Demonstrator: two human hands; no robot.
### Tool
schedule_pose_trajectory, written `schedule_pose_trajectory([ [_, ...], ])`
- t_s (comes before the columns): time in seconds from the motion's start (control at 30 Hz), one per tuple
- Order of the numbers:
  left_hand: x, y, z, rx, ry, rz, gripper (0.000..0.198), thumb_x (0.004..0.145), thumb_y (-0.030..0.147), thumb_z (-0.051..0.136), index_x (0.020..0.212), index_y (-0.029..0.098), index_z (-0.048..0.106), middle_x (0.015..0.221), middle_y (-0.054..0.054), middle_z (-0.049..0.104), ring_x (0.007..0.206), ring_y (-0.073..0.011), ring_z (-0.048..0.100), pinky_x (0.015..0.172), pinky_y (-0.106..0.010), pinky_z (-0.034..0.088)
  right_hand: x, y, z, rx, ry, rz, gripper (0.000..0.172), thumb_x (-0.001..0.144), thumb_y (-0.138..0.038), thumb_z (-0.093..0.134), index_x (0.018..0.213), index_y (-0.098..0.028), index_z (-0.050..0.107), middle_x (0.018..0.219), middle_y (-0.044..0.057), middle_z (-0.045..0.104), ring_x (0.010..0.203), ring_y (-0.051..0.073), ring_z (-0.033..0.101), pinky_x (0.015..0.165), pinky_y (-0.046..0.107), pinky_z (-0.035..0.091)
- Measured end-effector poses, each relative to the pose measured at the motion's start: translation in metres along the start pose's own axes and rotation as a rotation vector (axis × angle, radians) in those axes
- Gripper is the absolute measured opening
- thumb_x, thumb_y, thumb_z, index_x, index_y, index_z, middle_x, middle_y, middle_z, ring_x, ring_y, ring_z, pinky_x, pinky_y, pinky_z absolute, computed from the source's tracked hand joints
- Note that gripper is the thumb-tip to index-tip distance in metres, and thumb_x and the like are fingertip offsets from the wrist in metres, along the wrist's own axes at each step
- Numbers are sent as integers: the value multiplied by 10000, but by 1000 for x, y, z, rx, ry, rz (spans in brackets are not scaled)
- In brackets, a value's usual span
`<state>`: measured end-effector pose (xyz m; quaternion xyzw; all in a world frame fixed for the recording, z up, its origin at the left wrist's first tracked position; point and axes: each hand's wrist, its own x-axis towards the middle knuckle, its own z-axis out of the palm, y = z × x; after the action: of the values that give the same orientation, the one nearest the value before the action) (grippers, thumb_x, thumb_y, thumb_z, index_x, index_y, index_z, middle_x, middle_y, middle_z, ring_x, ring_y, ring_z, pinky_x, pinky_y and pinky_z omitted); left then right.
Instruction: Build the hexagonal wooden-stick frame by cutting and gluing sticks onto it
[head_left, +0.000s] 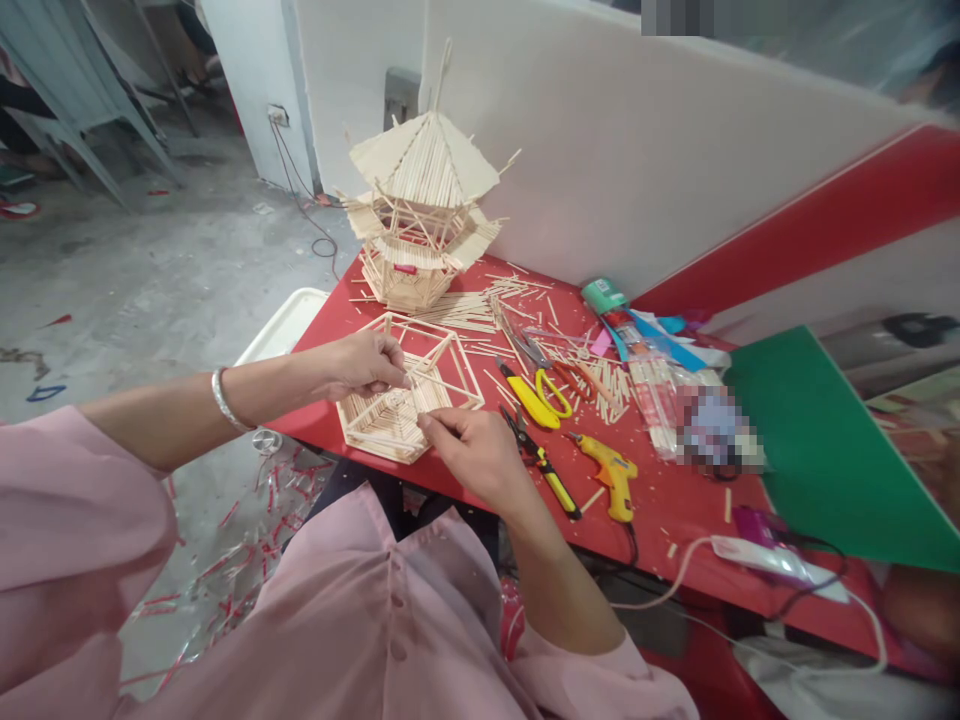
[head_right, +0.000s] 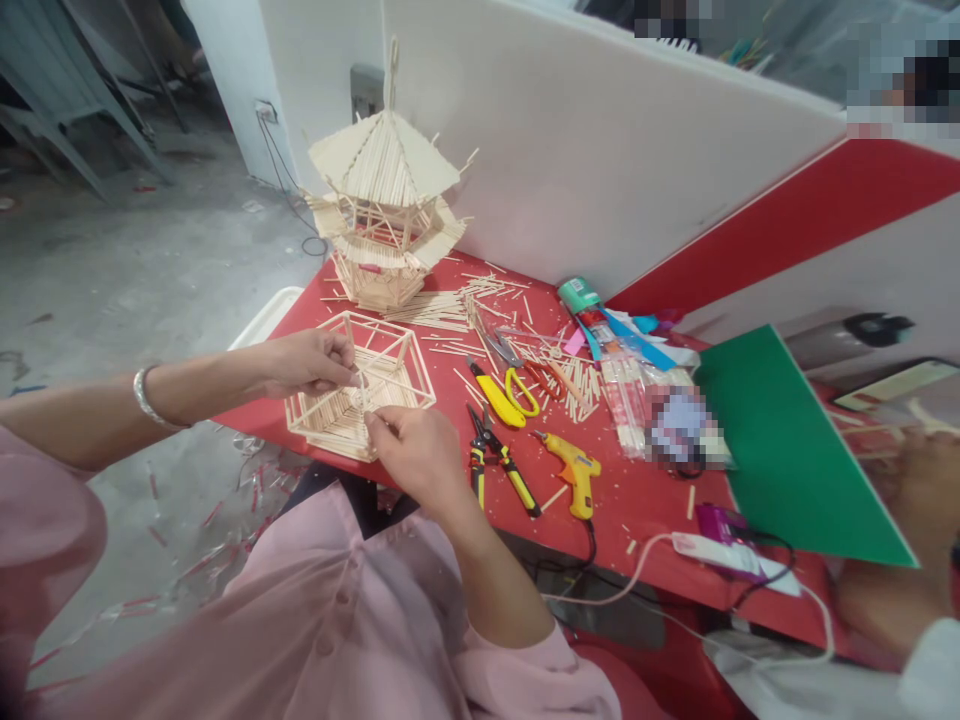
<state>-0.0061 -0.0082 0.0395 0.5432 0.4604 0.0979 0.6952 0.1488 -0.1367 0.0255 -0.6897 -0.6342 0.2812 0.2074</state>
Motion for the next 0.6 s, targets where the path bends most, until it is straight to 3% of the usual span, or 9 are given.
schedule_pose_trajectory([
  [0.6,1,-1,-1,-17,-4,27,349,754,-42,693,613,177,461,383,74,442,327,-40,366,345,-164,195,-1,5,2,24,5,-31,429,899,-484,473,600,-201,595,572,-21,527,593,117,473,542,223,276],
])
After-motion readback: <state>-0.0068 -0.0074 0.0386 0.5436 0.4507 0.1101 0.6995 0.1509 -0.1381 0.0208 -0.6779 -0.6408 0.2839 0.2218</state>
